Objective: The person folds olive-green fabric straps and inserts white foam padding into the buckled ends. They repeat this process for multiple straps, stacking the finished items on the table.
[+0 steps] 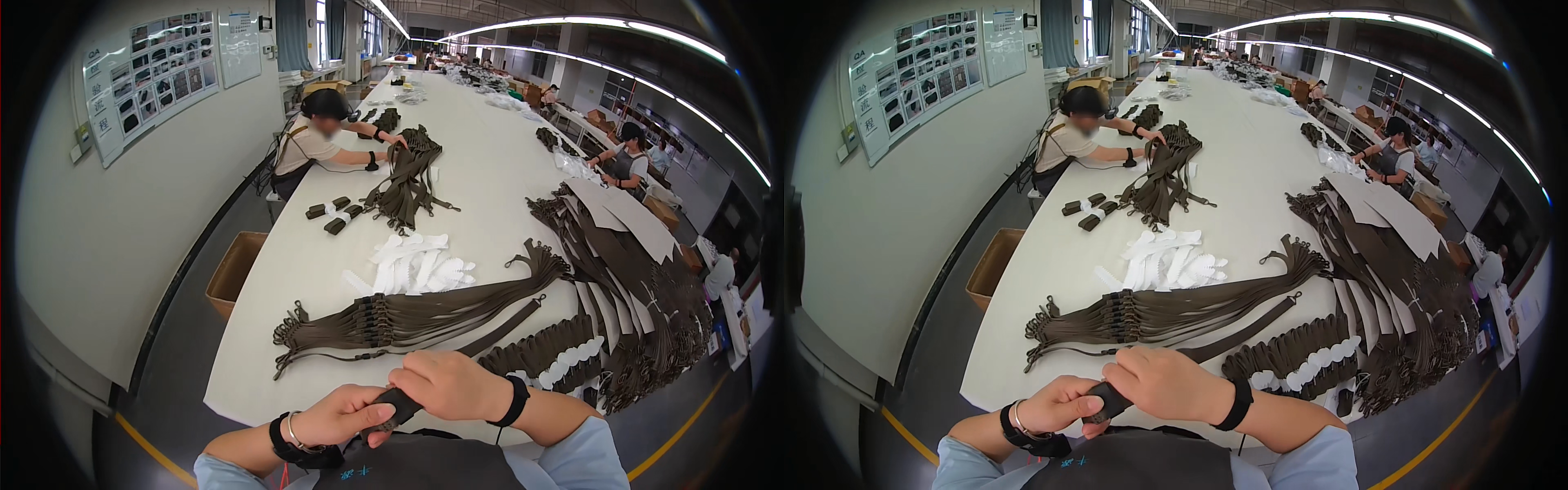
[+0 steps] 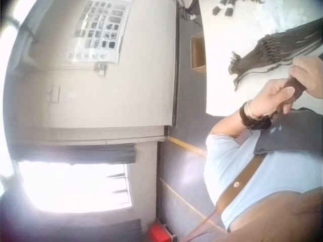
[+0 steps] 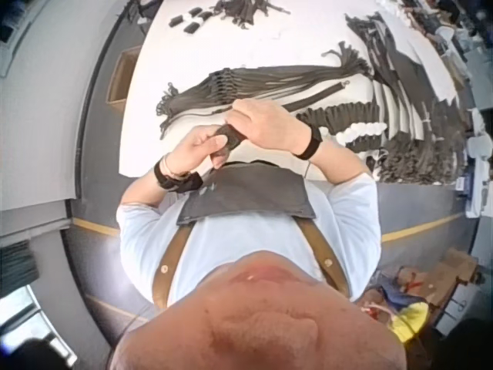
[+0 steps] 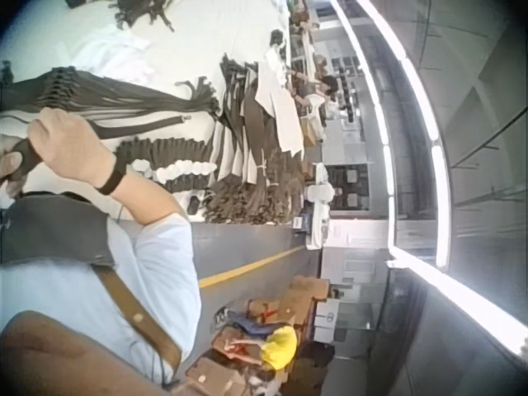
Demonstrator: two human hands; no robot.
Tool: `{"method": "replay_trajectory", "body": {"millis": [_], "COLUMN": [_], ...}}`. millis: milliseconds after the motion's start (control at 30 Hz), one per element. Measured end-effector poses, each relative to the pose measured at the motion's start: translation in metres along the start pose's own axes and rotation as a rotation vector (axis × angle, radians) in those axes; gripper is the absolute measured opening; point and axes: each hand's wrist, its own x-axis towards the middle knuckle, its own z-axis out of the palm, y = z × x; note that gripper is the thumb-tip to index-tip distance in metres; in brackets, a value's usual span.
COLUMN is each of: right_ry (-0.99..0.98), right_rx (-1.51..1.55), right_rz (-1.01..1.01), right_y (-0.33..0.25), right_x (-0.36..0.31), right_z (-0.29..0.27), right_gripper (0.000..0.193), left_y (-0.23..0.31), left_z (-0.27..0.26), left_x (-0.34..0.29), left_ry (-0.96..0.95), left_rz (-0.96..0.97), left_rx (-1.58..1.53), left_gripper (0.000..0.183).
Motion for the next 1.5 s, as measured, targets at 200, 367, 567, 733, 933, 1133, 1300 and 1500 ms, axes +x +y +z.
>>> {"method": "replay_trajectory", "body": {"millis": [200,367,567,733,933,1133,1300,1500], "right_ry": [0.033,0.118,0.121,0.141,0.176,0.128,-0.110,0.022], "right_rx": [0.233,0.146,0.060,0.253,0.636,1.135,1.400,1.284], "right_rz": [0.139,0.079,0.053,0.234,0.226,0.235,0.252,0.473], "right_y": [0.029,0.025,0.031,0.054,0.080,0.084,0.076,0.055], "right_x": [0.002,0.008,0.009,0.006,-0.001,-0.001,-0.001,0.000], "right_z": [0.006,0.009,0.013,-0.002,0.028,0.080,0.079,0.068], "right_gripper": [0.026,0.044,0.051,0.050,0.037,0.063,0.098,0.031], "left_y": [0.003,0.006,0.008,0.007,-0.001,0.009,0.022,0.011], "left_z": [-0.018,-0.026,-0.029,-0.035,-0.051,-0.031,-0.022,-0.021], "left_x": [0.023,0.020,0.025,0.024,0.026,0.062,0.073,0.083], "left_ry": [0.051,0.110,0.106,0.050,-0.001,0.313,0.589,0.690], "left_rz": [0.027,0.048,0.047,-0.002,0.440,0.660,0.407,0.565], "left_rx": [0.068,0.110,0.159,0.142,0.309,0.133,0.182,0.062], "left_gripper": [0.038,0.036,0.035,0.030,0.030,0.039,0.037,0.037]}}
